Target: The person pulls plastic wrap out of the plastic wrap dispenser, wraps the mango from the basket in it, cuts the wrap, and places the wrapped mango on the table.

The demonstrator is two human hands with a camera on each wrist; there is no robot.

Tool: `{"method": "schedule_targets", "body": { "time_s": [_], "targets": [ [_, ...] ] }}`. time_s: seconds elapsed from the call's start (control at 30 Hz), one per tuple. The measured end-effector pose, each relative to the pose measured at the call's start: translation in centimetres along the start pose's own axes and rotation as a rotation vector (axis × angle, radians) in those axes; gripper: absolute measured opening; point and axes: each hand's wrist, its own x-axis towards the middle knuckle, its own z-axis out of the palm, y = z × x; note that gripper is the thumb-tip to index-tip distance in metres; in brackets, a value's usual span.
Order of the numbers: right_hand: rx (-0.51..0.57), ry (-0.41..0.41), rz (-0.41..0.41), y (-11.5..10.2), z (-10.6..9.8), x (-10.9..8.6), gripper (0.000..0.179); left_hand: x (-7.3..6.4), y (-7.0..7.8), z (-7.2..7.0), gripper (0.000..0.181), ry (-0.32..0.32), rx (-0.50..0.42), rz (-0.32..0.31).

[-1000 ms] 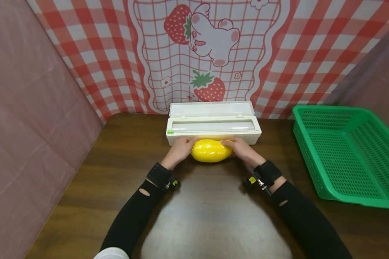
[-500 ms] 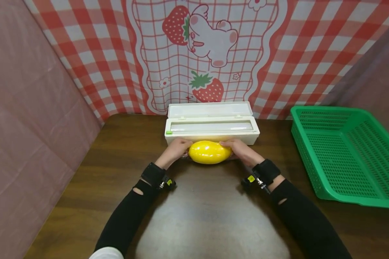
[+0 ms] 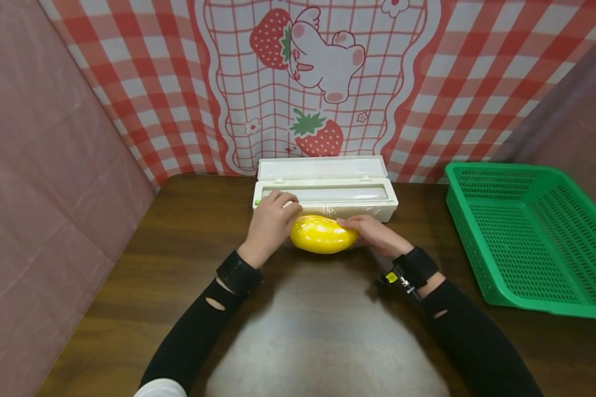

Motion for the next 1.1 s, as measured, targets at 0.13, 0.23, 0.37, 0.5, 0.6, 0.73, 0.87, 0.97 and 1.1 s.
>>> {"method": "schedule_targets", "body": {
  "time_s": [0.13,0.23,0.37,0.5,0.6,0.73,0.87,0.97,1.1],
  "targets": [
    [0.002,-0.014,-0.023,-0.1,-0.2,-0.3,0.050,0.1,-0.1,-0.3,0.015,-0.002,-0.009,0.176],
    [0.003,-0.029,-0.041,-0.1,-0.3,-0.6,0.050,-0.3,-0.6,-0.2,0.013,-0.082,-0.081,0.136],
    [-0.002,-0.044,-0.044,0.0,-0.6,-0.7,0.051,-1.1,-1.4,0.3,0.016,-0.188,-0.200,0.048],
    [-0.002,-0.034,-0.040,0.1,-0.6,-0.8,0.050,-1.3,-1.5,0.0,0.025,-0.201,-0.228,-0.029],
    [-0.012,-0.028,-0.043,0.1,-0.7,-0.8,0.050,-0.9,-0.5,-0.7,0.031,-0.148,-0.187,-0.018],
    [-0.021,-0.036,-0.051,0.0,-0.8,-0.9,0.049,-0.4,2.0,-1.2,0.059,-0.200,-0.061,0.159],
    [-0.042,-0.054,-0.082,-0.2,-1.0,-1.1,0.049,-0.7,4.0,-0.5,0.092,-0.359,0.090,0.276],
    [-0.057,-0.074,-0.108,-0.2,-1.1,-1.2,0.049,-1.1,4.1,0.4,0.100,-0.404,0.122,0.221],
    [-0.048,-0.070,-0.115,0.0,-0.9,-1.2,0.048,-1.5,3.0,1.2,0.095,-0.386,0.037,0.100]
  ]
}}
